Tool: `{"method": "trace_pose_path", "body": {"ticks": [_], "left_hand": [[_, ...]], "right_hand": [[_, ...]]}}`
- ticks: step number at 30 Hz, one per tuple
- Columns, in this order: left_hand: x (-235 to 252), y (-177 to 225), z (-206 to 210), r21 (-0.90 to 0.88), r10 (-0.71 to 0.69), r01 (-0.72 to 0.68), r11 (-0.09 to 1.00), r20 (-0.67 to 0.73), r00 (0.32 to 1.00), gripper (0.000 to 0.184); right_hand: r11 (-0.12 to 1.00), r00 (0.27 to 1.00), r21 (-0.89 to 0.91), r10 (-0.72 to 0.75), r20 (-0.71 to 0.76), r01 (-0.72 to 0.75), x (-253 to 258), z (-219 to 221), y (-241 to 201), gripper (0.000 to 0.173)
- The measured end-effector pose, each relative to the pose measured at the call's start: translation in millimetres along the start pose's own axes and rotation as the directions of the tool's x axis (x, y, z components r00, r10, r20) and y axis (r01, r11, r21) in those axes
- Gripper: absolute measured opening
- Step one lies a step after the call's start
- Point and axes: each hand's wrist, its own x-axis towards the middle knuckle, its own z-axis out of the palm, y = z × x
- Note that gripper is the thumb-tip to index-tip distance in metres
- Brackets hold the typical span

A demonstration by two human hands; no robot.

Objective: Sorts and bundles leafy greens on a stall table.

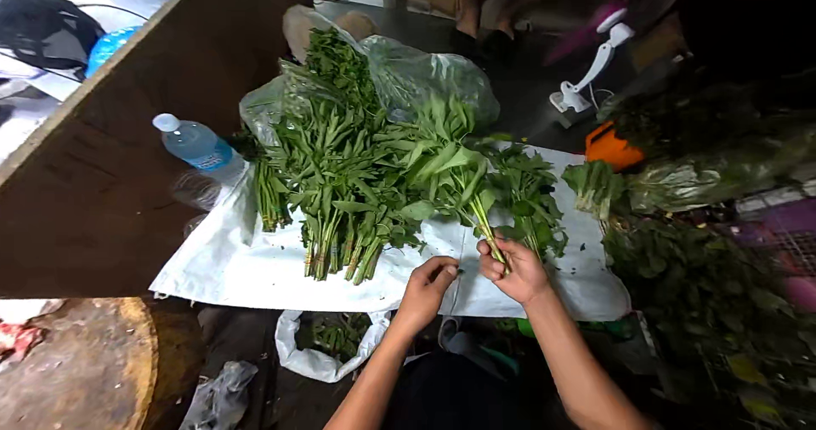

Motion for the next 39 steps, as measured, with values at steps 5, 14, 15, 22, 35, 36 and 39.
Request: {"method": "trace_pose_path", "body": {"ticks": [5, 14, 15, 22, 35, 36, 39], "left_hand": [[21, 0, 32, -0.328, -0.034, 0.092, 0.940, 0.178, 0.983, 0.037], [22, -73, 32, -0.420, -0.440, 0.431, 0.799, 0.080, 0.894, 0.030], [19, -76, 32, -0.432, -0.458, 0.443, 0.785, 0.076, 0.886, 0.031], [10, -64, 19, -0.461, -0.408, 0.414, 0.785, 0.118, 0.905, 0.033], [-10, -32, 26, -0.358, -0.150, 0.157, 0.920, 0.046, 0.988, 0.042], [-8, -30, 27, -0.336, -0.130, 0.131, 0.933, 0.028, 0.991, 0.044], [9, -32, 30, -0.300, -0.238, 0.229, 0.926, 0.007, 0.971, 0.042]], "right_hand": [[0.978, 0.983, 0.202, 0.011, 0.181, -0.048, -19, -11, 27, 0.022], [0.539, 0.913, -0.801, -0.129, -0.386, -0.262, -12, -52, 73, 0.029], [0.497, 0.913, -0.834, -0.175, -0.367, -0.240, -12, -56, 75, 0.031], [0.411, 0.949, -0.911, -0.271, -0.158, -0.035, -8, -53, 73, 0.025], [0.405, 0.878, -0.905, -0.379, -0.292, -0.127, -42, -65, 49, 0.029], [0.302, 0.901, -0.931, -0.312, -0.301, -0.207, -56, -76, 45, 0.032], [-0.011, 0.919, -0.925, -0.115, -0.377, -0.381, -87, -115, 34, 0.030]]}}
